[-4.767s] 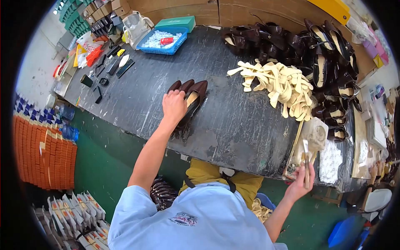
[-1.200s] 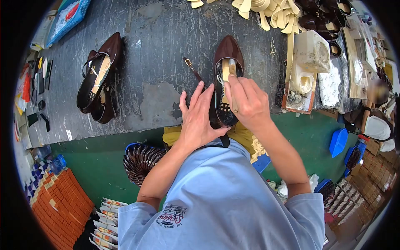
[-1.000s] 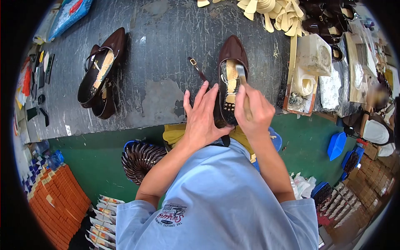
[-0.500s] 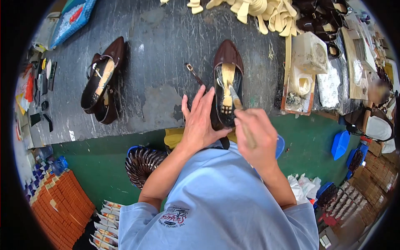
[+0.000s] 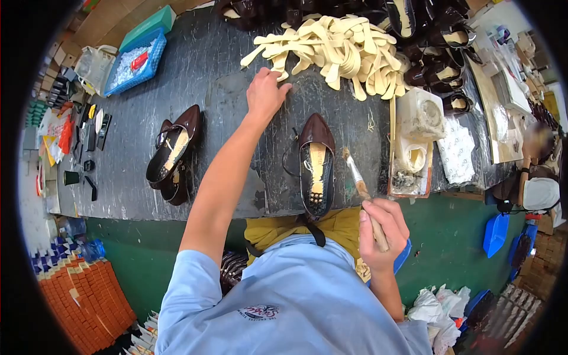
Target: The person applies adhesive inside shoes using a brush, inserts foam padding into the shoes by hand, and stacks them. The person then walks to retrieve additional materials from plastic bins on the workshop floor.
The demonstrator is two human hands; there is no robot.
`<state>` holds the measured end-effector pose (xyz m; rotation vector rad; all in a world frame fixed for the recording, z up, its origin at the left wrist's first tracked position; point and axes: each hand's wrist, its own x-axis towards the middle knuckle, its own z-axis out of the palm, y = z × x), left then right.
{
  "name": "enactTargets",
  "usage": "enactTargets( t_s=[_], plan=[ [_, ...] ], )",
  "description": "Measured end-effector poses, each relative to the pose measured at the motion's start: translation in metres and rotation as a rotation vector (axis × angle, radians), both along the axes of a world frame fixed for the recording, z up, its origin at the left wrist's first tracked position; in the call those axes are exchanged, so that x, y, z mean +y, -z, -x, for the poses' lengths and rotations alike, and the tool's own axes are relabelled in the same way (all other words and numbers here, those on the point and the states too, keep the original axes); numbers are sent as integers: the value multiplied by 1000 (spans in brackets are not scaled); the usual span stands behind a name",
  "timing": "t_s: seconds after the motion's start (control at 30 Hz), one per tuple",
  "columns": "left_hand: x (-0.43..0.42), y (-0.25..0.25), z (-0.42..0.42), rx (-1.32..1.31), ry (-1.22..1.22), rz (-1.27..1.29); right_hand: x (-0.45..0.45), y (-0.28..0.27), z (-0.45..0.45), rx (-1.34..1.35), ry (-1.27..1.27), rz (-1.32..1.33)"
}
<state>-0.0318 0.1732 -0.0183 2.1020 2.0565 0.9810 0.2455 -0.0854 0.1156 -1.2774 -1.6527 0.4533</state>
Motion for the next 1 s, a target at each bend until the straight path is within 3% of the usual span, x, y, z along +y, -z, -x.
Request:
enactTargets(
  t_s=[0.17, 0.2, 0.37, 0.43, 0.6, 0.77, 0.87, 1.0],
  plan=[
    [24, 13, 3, 170, 44, 4, -12, 6, -9, 43, 49, -2],
    [20, 6, 3, 176, 62, -89, -13, 8, -11, 52, 53, 13],
    [-55, -83, 3, 133, 257, -256, -8, 18, -23, 109, 96, 25],
    [-101, -121, 6, 7, 377, -121, -2, 23, -32, 163, 112, 36],
    [-179, -194, -6, -395, 616, 558, -1, 32, -53, 271, 198, 114],
    [-160, -124, -38, -274, 705, 536, -2, 33, -54, 355, 234, 150],
    [-147, -66, -53, -73, 663, 311, -4, 32, -54, 344, 224, 147],
    [-144, -45, -63, 59, 621, 255, -9, 38, -56, 293, 219, 132]
  ],
)
